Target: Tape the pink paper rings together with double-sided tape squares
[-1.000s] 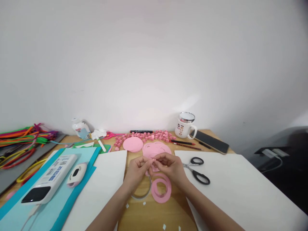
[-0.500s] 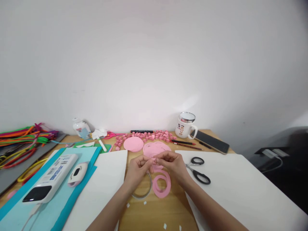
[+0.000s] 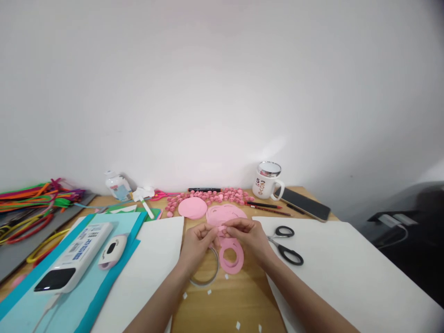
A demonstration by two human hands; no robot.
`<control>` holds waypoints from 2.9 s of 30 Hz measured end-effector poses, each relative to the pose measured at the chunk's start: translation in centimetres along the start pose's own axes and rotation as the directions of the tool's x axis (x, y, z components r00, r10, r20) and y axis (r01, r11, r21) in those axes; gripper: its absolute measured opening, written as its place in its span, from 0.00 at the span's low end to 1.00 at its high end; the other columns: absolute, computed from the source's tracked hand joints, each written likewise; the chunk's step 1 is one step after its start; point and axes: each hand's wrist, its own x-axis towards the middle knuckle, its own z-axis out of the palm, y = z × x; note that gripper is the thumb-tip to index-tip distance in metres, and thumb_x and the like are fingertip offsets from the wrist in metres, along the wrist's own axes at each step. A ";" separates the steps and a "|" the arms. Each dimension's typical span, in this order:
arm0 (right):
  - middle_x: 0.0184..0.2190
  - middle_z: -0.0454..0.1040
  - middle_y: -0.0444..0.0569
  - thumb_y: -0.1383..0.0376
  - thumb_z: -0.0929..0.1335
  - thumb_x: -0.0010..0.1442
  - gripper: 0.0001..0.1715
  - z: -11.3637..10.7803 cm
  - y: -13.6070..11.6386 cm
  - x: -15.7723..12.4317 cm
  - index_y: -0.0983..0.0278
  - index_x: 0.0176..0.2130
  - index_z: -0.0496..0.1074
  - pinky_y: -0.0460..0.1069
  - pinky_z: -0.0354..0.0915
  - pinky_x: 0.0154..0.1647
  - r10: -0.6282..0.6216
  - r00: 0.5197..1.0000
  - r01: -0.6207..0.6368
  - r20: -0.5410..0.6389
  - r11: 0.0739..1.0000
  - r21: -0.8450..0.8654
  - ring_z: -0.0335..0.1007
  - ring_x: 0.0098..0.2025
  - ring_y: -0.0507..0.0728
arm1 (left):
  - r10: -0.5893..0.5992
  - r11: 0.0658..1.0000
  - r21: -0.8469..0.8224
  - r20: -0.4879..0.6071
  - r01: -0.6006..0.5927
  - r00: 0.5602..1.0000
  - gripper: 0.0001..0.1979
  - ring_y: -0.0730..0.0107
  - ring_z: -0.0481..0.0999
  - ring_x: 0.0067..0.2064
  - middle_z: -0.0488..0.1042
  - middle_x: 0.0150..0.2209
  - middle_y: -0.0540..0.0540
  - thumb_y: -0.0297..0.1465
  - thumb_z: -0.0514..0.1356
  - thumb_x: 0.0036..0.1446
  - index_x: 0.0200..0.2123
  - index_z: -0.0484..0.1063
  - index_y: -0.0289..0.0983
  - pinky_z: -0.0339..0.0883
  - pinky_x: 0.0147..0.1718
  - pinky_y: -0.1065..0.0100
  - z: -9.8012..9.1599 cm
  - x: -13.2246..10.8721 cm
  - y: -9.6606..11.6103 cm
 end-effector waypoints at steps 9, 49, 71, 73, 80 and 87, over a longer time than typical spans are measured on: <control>0.22 0.74 0.46 0.63 0.74 0.36 0.13 0.0 -0.4 0.0 0.66 0.24 0.73 0.47 0.66 0.29 0.003 0.999 -0.004 -0.032 1.000 -0.026 0.69 0.24 0.52 | -0.014 1.000 -0.012 0.014 0.014 1.000 0.11 0.77 0.66 0.19 0.71 0.15 0.50 0.37 0.61 0.46 0.23 0.71 0.33 0.57 0.22 0.75 0.2 -0.1 0.1; 0.25 0.76 0.48 0.58 0.74 0.38 0.17 -0.4 -0.6 0.0 0.65 0.30 0.75 0.49 0.66 0.34 0.019 0.999 -0.018 -0.033 1.000 0.017 0.70 0.27 0.53 | 0.000 0.996 -0.094 0.043 0.004 0.999 0.12 0.72 0.70 0.23 0.72 0.19 0.49 0.36 0.61 0.46 0.29 0.73 0.32 0.63 0.27 0.72 0.0 -0.1 0.1; 0.28 0.76 0.48 0.60 0.73 0.40 0.15 -0.3 -0.8 0.0 0.65 0.30 0.75 0.47 0.65 0.30 0.046 0.997 -0.042 -0.067 0.998 0.050 0.70 0.28 0.53 | -0.118 0.884 -0.408 0.277 0.228 0.954 0.19 0.69 0.75 0.29 0.76 0.30 0.41 0.32 0.63 0.47 0.43 0.70 0.32 0.66 0.31 0.69 0.0 -0.4 0.6; 0.27 0.76 0.48 0.60 0.73 0.40 0.14 -0.3 -0.8 0.0 0.65 0.29 0.75 0.46 0.64 0.28 0.050 0.997 -0.047 -0.061 0.998 0.048 0.69 0.27 0.52 | -0.112 0.904 -0.378 0.248 0.202 0.962 0.18 0.70 0.74 0.28 0.76 0.29 0.42 0.31 0.63 0.45 0.41 0.72 0.31 0.66 0.31 0.70 0.2 -0.3 0.2; 0.21 0.73 0.43 0.63 0.74 0.37 0.13 -0.5 -0.6 0.1 0.66 0.25 0.73 0.45 0.63 0.29 0.020 0.999 -0.016 -0.044 0.998 0.069 0.67 0.23 0.49 | -0.084 0.939 -0.306 0.238 0.156 0.968 0.14 0.74 0.70 0.19 0.73 0.18 0.46 0.34 0.61 0.49 0.36 0.73 0.29 0.61 0.21 0.74 0.0 -0.2 -0.6; 0.20 0.73 0.44 0.61 0.75 0.36 0.14 -0.2 -0.8 -0.1 0.66 0.25 0.74 0.46 0.62 0.28 0.035 0.996 -0.032 -0.086 0.999 0.043 0.66 0.23 0.50 | -0.086 0.941 -0.296 0.253 0.161 0.964 0.15 0.73 0.70 0.19 0.72 0.18 0.47 0.33 0.61 0.49 0.38 0.72 0.29 0.63 0.20 0.73 0.0 -0.3 -0.3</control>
